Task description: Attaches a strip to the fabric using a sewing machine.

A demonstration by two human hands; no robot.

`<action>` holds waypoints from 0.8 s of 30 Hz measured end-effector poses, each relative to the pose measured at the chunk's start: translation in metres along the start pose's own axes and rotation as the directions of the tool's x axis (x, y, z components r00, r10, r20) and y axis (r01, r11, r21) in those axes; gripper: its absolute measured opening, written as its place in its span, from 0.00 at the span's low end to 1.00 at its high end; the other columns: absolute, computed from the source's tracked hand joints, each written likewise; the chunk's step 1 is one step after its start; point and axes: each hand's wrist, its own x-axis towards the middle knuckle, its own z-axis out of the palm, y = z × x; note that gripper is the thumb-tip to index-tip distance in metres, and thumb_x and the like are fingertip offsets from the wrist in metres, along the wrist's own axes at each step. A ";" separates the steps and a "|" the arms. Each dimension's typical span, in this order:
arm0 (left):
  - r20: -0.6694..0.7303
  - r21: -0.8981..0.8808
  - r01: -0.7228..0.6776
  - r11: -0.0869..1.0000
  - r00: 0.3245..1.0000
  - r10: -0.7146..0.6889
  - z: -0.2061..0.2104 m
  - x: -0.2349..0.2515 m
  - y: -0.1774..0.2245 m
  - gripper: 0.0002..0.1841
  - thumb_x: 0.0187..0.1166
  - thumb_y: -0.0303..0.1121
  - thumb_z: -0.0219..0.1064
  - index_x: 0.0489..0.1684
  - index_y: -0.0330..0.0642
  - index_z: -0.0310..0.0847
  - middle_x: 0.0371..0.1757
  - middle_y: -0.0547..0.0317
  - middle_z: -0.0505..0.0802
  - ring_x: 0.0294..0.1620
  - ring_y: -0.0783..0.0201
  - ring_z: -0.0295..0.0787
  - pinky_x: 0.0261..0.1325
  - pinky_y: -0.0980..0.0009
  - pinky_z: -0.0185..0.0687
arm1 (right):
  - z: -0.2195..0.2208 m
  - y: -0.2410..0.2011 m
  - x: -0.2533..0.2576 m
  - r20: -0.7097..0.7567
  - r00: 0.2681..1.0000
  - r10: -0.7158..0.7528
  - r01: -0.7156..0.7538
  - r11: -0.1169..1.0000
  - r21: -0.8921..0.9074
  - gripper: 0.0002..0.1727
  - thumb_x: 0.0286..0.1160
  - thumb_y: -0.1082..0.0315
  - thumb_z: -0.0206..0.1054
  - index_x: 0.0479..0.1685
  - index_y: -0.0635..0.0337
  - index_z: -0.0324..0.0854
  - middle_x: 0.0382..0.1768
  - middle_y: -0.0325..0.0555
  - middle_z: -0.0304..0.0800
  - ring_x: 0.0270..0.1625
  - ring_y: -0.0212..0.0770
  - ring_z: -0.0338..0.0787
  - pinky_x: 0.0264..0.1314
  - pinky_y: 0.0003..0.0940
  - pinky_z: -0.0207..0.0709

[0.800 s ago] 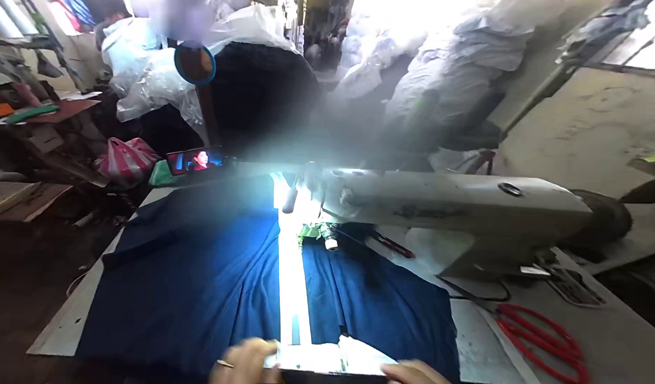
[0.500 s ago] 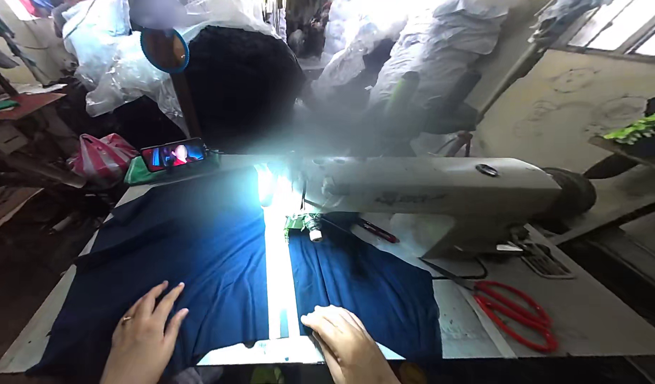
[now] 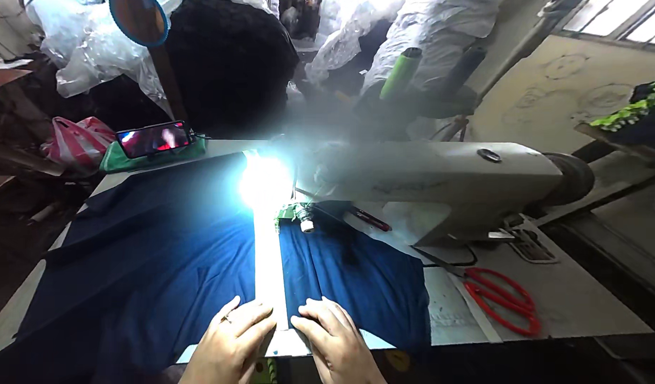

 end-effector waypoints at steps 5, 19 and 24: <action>-0.006 -0.016 0.006 1.000 1.000 -0.007 -0.001 -0.002 -0.002 0.19 0.81 0.29 0.62 0.65 0.57 0.89 0.73 0.67 0.89 0.79 0.64 0.80 0.87 0.49 0.66 | 0.001 0.002 0.000 -0.004 1.000 -0.014 0.014 1.000 -0.017 0.16 0.75 0.71 0.64 0.52 0.42 0.94 0.55 0.40 0.95 0.69 0.43 0.89 0.81 0.46 0.75; -0.029 0.005 0.008 1.000 1.000 -0.008 -0.007 0.004 0.010 0.19 0.78 0.25 0.62 0.62 0.54 0.91 0.69 0.62 0.92 0.75 0.59 0.85 0.85 0.41 0.66 | -0.012 -0.008 0.008 0.042 0.999 0.021 -0.020 0.999 -0.037 0.13 0.73 0.71 0.66 0.48 0.48 0.94 0.54 0.44 0.95 0.66 0.47 0.90 0.78 0.48 0.77; -0.030 0.000 -0.002 1.000 1.000 0.002 0.001 -0.002 0.001 0.20 0.80 0.27 0.61 0.65 0.59 0.89 0.72 0.63 0.90 0.78 0.59 0.82 0.86 0.41 0.63 | -0.004 -0.008 0.004 0.019 0.998 -0.060 0.062 0.991 -0.122 0.17 0.77 0.68 0.64 0.56 0.37 0.92 0.54 0.36 0.94 0.66 0.42 0.89 0.74 0.44 0.78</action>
